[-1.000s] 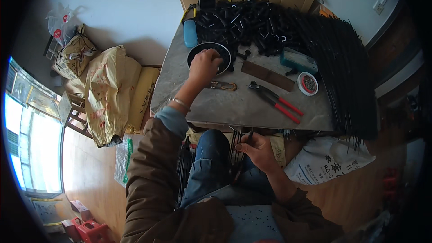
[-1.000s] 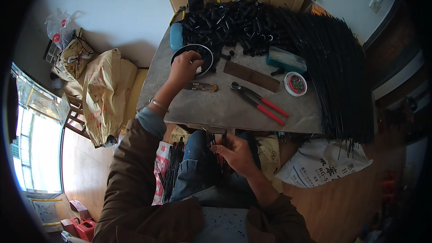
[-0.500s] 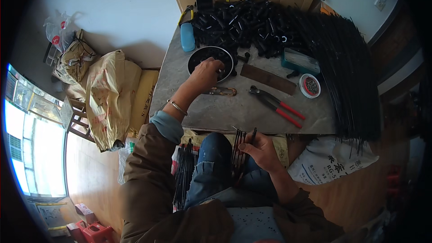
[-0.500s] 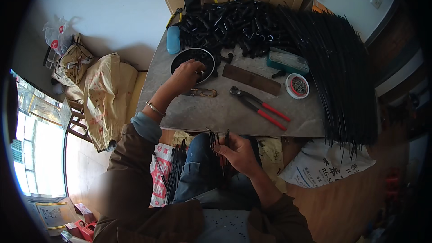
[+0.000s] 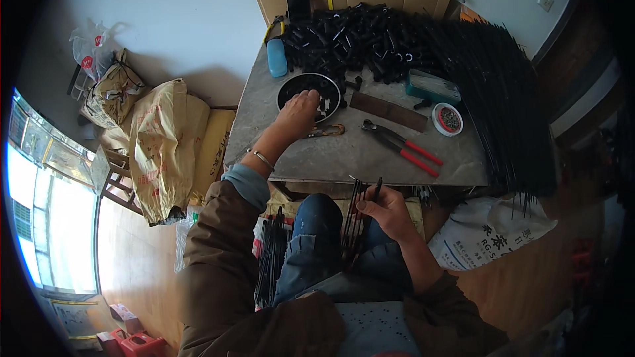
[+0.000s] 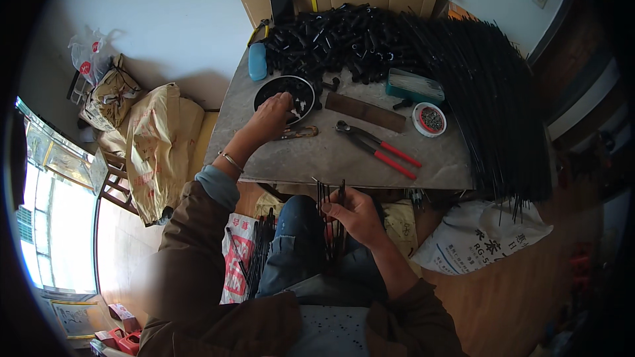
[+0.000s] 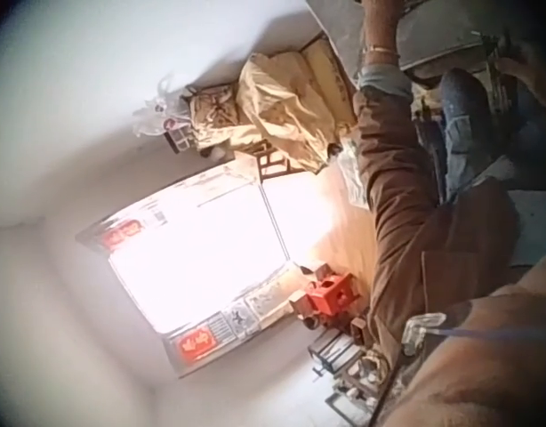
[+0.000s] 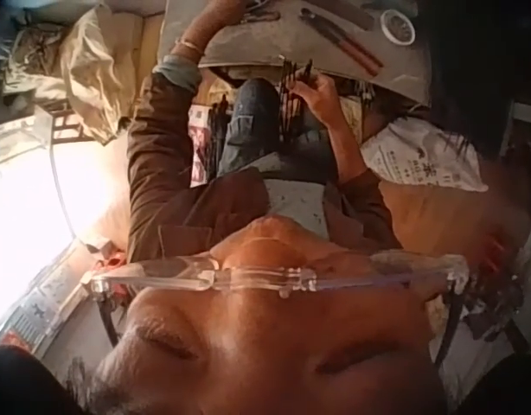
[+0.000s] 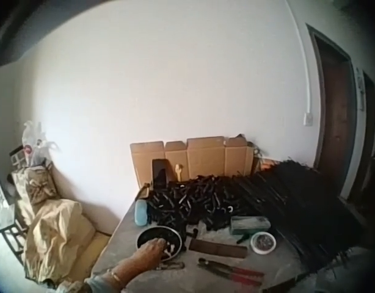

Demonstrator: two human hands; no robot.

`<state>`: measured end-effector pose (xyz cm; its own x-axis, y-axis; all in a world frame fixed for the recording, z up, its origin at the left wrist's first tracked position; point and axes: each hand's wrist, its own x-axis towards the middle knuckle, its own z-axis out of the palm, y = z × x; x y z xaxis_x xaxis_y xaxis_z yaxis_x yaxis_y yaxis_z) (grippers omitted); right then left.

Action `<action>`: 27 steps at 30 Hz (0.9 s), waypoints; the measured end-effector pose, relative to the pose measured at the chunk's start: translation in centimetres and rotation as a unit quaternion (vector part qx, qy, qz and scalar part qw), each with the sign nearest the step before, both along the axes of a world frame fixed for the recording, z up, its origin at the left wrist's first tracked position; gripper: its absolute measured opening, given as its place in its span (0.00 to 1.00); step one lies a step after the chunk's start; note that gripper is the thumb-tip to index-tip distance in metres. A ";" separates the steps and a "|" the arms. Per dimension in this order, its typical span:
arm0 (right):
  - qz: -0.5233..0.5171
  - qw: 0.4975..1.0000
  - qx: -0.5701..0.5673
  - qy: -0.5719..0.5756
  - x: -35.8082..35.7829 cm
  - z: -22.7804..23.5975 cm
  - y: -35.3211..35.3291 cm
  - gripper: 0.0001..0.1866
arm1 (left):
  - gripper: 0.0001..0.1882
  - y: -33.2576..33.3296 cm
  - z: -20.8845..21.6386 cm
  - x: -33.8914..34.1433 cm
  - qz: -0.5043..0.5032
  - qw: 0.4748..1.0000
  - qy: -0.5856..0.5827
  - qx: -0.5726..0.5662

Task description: Assembling wire bundles by attaching caps and using pliers.

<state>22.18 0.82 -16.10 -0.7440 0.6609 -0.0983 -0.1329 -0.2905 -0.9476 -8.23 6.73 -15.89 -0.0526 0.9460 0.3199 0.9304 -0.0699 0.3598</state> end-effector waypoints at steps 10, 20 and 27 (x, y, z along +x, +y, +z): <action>0.010 1.000 0.008 -0.027 -2.6 -0.3 2.6 0.09 | 0.09 -4.0 4.3 5.7 -0.029 0.880 -0.475 -0.011; 0.051 0.998 0.006 -0.028 -3.3 -0.8 2.4 0.11 | 0.13 -10.0 2.6 9.3 -0.085 0.507 -0.841 -0.170; 0.052 0.998 -0.011 -0.017 -3.1 -0.6 1.8 0.11 | 0.15 -10.1 2.8 9.8 -0.066 0.497 -0.847 -0.177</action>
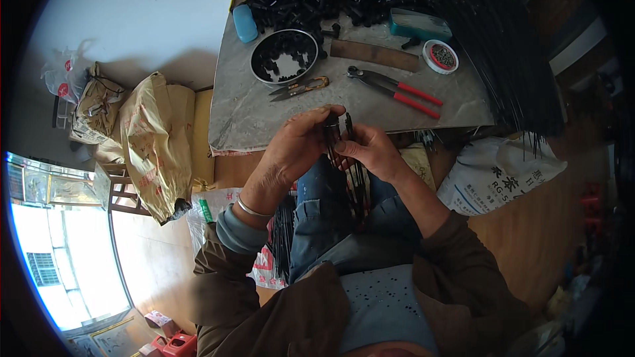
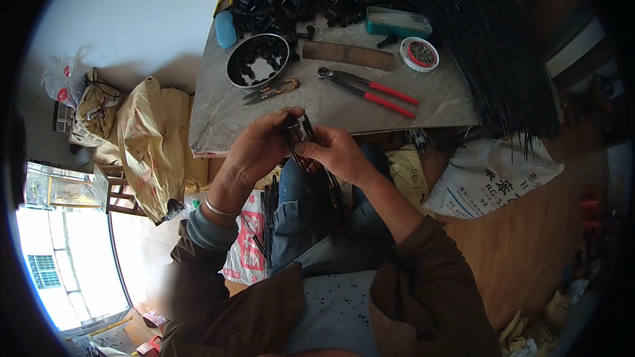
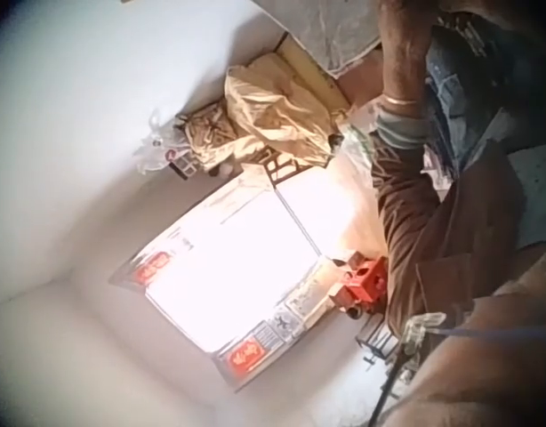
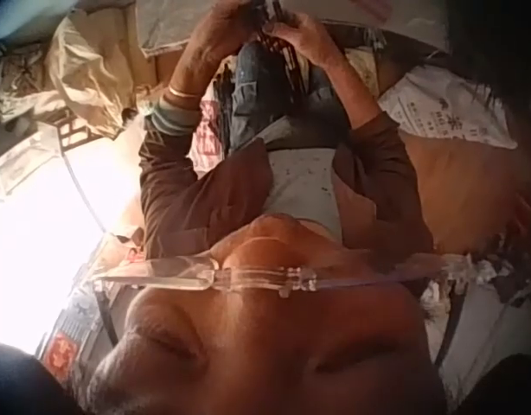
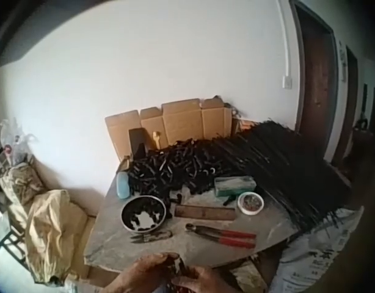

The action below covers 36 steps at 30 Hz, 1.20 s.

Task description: Assembling wire bundles by attaching caps and using pliers.

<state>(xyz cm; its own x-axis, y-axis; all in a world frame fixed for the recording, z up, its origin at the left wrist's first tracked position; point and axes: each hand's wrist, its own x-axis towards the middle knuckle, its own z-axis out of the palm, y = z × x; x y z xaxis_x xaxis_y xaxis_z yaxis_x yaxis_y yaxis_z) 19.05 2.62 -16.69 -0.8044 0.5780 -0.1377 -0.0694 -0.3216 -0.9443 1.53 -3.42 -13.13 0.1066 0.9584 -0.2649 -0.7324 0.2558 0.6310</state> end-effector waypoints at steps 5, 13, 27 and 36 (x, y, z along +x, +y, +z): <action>0.001 1.000 0.015 -0.005 0.3 -0.1 0.1 0.11 | 0.15 0.1 -0.2 0.1 0.000 1.000 0.006 0.001; -0.029 0.999 0.015 0.008 0.3 -0.2 -0.4 0.13 | 0.08 0.3 -0.8 0.4 0.009 0.999 -0.044 0.012; -0.031 0.998 0.049 -0.034 0.0 0.0 -0.8 0.09 | 0.06 0.1 0.5 0.5 0.033 0.996 0.084 0.019; -0.070 0.997 0.025 -0.034 0.5 0.2 -0.6 0.09 | 0.08 -0.9 1.8 2.5 0.077 0.952 0.282 0.085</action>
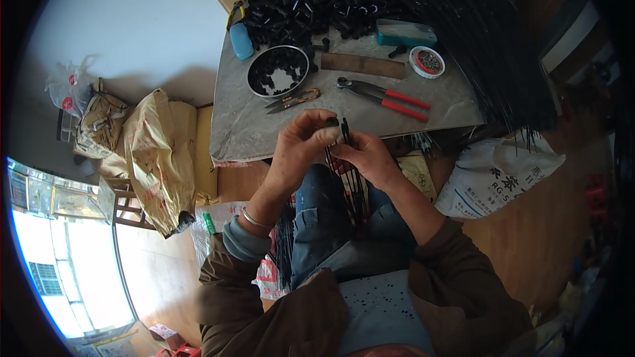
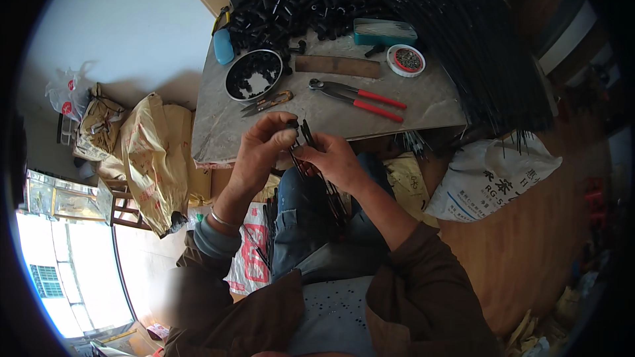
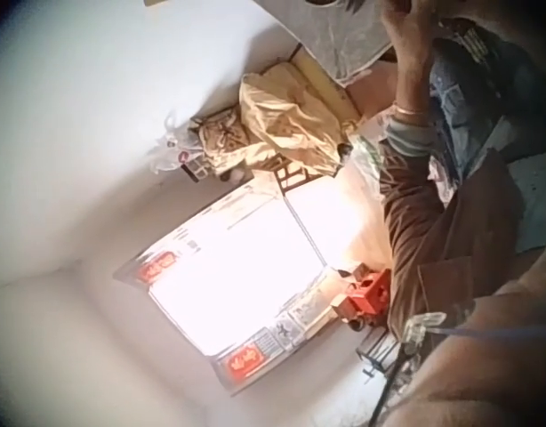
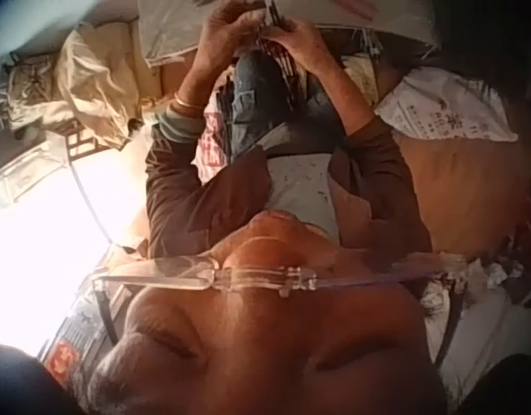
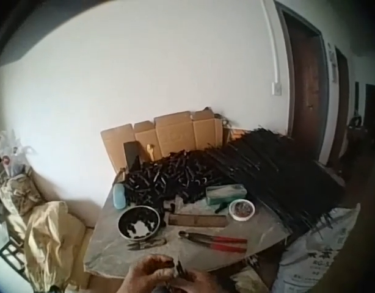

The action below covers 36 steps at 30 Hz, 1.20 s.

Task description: Assembling wire bundles by attaching caps and using pliers.

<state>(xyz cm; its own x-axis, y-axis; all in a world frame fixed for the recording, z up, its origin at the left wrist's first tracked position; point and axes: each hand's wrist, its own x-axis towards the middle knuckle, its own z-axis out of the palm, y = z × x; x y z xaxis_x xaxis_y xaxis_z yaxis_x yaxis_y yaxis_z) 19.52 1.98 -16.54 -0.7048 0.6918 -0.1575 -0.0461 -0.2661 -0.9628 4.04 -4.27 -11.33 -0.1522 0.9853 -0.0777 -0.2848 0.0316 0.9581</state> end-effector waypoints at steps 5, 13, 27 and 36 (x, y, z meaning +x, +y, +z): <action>0.021 0.999 0.000 0.045 0.8 0.3 0.3 0.09 | 0.12 0.1 -0.5 0.2 0.012 0.997 0.033 0.069; 0.027 0.994 0.106 -0.007 2.2 2.4 0.4 0.11 | 0.10 -0.4 0.0 0.6 -0.007 0.998 0.007 0.059; 0.088 0.996 -0.002 0.027 2.9 3.2 0.1 0.11 | 0.13 -1.2 -0.7 1.4 -0.075 0.988 -0.072 0.111; 0.016 0.999 -0.034 0.028 2.5 2.2 -0.1 0.11 | 0.14 -1.3 -1.5 4.1 0.054 0.993 -0.020 0.105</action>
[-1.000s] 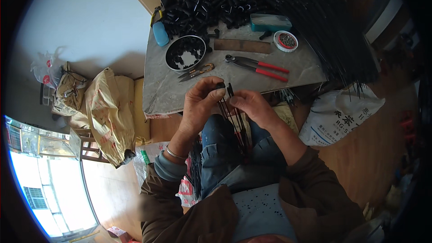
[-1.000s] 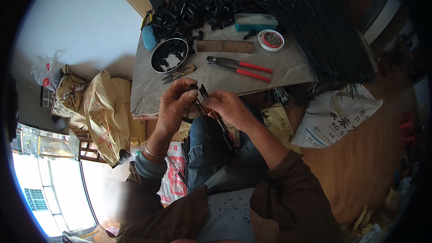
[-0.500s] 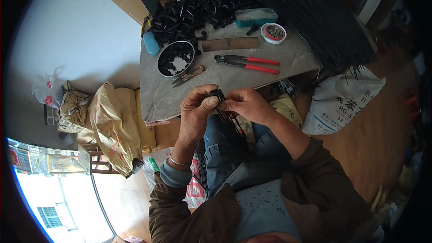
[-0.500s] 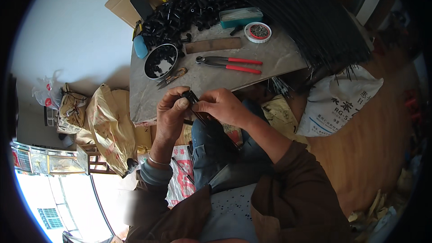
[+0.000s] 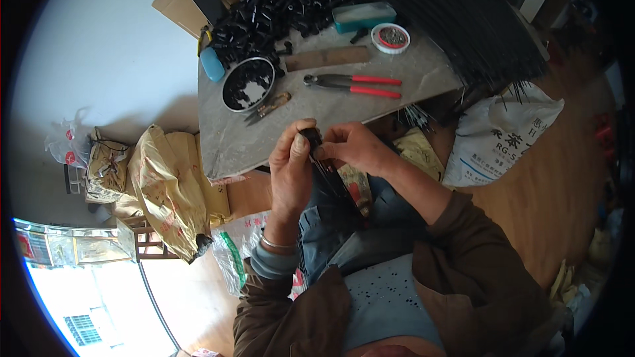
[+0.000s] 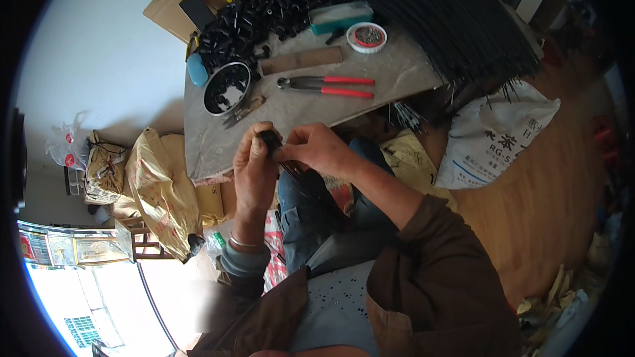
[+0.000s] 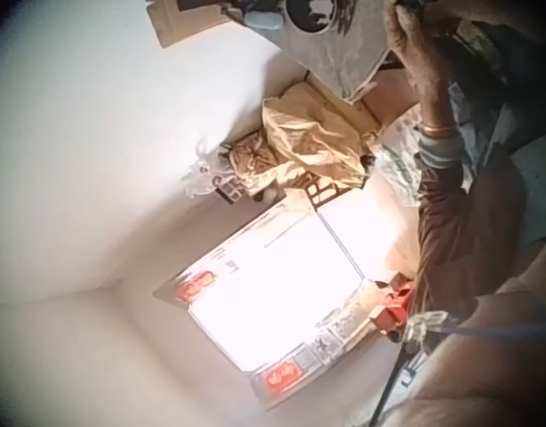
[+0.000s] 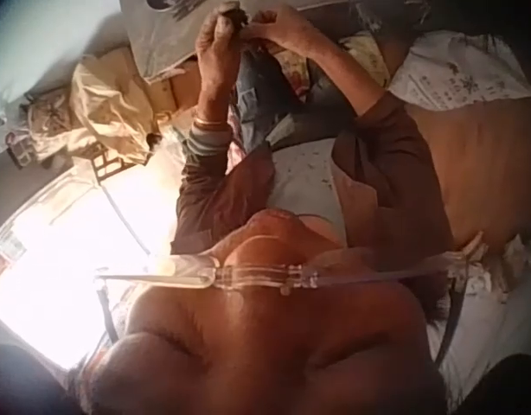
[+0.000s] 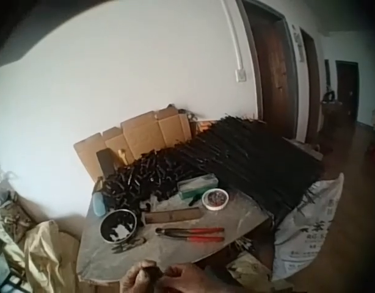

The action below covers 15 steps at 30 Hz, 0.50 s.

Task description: Assembling wire bundles by attaching caps and using pliers.

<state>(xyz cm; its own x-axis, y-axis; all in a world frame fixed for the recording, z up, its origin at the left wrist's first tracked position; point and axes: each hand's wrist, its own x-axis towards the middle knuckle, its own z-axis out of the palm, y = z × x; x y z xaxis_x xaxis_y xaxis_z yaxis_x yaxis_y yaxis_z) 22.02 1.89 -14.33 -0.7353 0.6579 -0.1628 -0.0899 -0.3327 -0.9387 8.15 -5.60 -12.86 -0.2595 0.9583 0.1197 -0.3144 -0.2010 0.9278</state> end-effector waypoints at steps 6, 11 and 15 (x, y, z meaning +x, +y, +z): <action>0.021 0.999 0.044 0.014 -0.5 -0.2 -0.1 0.11 | 0.18 0.6 0.9 -0.1 -0.114 0.992 -0.015 0.053; -0.094 0.981 0.154 -0.077 -2.0 0.2 -0.6 0.10 | 0.17 1.3 0.9 1.6 0.134 0.989 -0.046 -0.040; -0.105 0.984 0.125 -0.069 -1.9 0.8 -1.0 0.17 | 0.13 0.3 1.1 1.3 0.178 0.966 0.184 -0.014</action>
